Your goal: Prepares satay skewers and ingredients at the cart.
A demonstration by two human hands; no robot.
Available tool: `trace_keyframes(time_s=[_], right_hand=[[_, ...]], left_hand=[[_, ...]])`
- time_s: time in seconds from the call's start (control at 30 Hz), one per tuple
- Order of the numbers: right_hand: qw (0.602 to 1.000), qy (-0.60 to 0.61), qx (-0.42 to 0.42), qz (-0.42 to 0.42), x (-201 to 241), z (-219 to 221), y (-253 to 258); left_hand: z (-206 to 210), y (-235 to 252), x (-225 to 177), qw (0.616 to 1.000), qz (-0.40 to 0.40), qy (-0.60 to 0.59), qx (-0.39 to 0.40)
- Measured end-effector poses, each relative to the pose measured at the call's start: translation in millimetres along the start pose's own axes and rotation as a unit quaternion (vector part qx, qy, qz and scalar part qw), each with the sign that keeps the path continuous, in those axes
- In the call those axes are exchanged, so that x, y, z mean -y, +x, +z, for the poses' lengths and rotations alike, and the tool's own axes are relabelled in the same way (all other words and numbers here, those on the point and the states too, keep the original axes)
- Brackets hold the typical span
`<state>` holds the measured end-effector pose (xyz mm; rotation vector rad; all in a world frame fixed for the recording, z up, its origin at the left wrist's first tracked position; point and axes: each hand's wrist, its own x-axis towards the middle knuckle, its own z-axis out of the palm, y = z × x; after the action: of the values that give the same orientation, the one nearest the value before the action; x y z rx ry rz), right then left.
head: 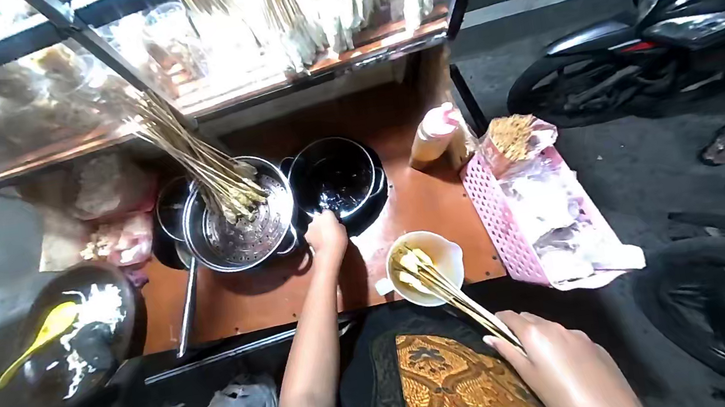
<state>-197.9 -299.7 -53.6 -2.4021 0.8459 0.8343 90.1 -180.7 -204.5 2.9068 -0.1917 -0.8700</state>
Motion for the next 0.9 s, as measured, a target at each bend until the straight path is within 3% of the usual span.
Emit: trace_keyframes(time_s=[0.3,0.43,0.67,0.9], right_hand=[[1.000,-0.010,-0.015,-0.018,-4,1,2],[1.000,-0.007,-0.011,-0.015,-3,0,1],[1.000,-0.014,-0.017,-0.012,0,1,1],[1.000,0.007,-0.007,-0.014,7,-2,-2]], left_hand=[[13,6,15,0.997,0.010,0.016,-0.081],[18,6,8,0.998,-0.005,0.049,-0.045],[6,-1,1,1.000,0.019,-0.022,0.002],[5,3,22,0.995,0.046,-0.005,-0.093]])
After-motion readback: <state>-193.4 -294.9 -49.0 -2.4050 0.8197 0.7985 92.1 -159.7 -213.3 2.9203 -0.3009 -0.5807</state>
